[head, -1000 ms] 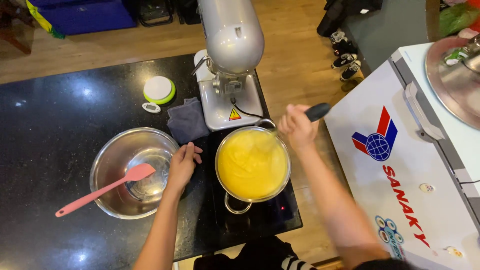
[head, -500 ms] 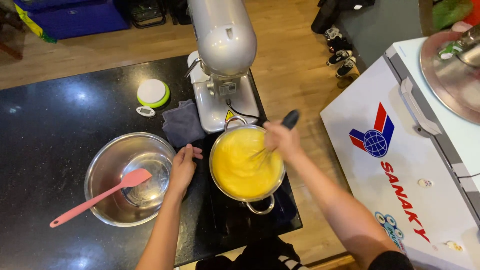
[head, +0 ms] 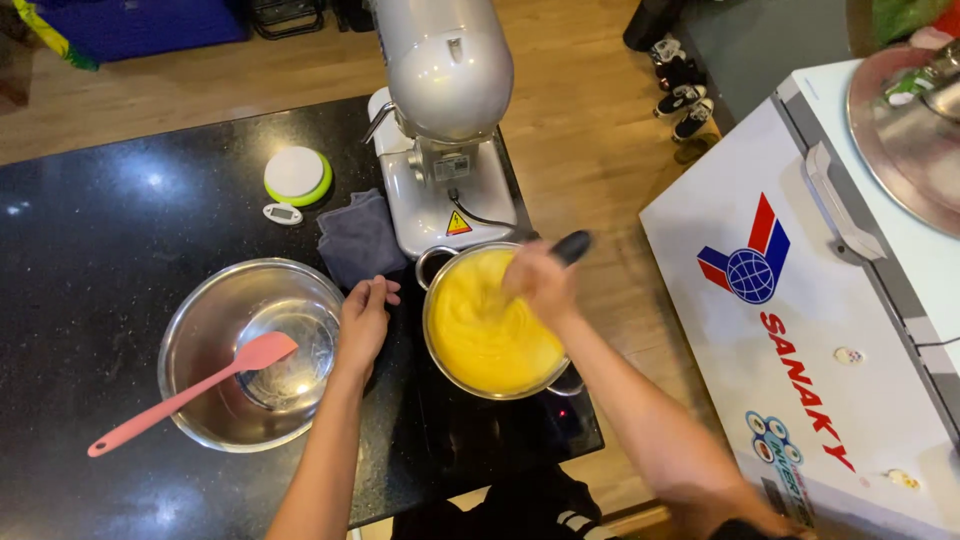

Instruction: Whisking a yellow custard mixture in a pot on an induction cooker, then transferring it to a bowl and covering it with plastic wrap.

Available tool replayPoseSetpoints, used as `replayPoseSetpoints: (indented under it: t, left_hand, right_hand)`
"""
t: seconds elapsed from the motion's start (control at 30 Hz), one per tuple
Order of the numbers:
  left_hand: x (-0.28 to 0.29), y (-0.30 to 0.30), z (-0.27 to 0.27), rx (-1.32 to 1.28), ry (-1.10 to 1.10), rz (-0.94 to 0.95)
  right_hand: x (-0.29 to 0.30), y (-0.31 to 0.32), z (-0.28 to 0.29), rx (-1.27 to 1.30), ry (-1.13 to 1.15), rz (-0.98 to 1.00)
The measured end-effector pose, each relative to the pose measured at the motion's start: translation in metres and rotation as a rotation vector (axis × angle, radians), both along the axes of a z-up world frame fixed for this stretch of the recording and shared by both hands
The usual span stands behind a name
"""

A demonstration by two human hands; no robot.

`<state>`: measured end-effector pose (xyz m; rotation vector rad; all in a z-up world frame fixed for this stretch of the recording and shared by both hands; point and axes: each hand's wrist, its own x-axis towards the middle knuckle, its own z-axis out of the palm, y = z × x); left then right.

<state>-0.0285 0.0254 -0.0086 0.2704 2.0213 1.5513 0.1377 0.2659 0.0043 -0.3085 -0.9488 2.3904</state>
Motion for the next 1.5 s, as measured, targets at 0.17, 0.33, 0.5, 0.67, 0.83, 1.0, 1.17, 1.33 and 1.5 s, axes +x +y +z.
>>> replayPoseSetpoints:
  t: [0.17,0.33,0.5,0.67,0.83,1.0,1.17,1.33,1.5]
  left_hand:
    - [0.004,-0.005,-0.002,0.007,0.050,-0.020]
    - [0.008,-0.005,-0.025,0.047,0.010,-0.072]
    - [0.033,0.000,0.016,-0.113,-0.228,-0.074]
    - [0.035,-0.011,0.007,-0.111,-0.399,-0.130]
    - [0.038,-0.012,0.006,-0.041,-0.439,-0.128]
    - [0.030,-0.013,-0.001,-0.008,-0.516,-0.162]
    - [0.030,-0.012,0.001,0.063,-0.563,-0.148]
    - [0.027,-0.013,0.009,0.061,-0.560,-0.170]
    - [0.023,-0.009,0.007,0.006,-0.552,-0.130]
  right_hand:
    - [0.001,0.016,0.033,0.255,-0.176,-0.083]
    - [0.006,0.006,0.005,0.020,0.038,-0.021]
    - [0.010,0.025,0.033,0.167,-0.121,-0.195]
    - [0.009,0.006,0.028,0.044,-0.065,0.002]
    - [0.000,0.013,0.017,0.241,-0.123,-0.287]
    - [-0.003,0.019,0.038,0.214,-0.226,0.070]
    - [-0.006,0.014,-0.005,0.092,-0.075,-0.163]
    - [-0.001,0.027,0.016,0.078,-0.188,-0.001]
    - [-0.007,0.005,-0.016,-0.035,-0.052,-0.188]
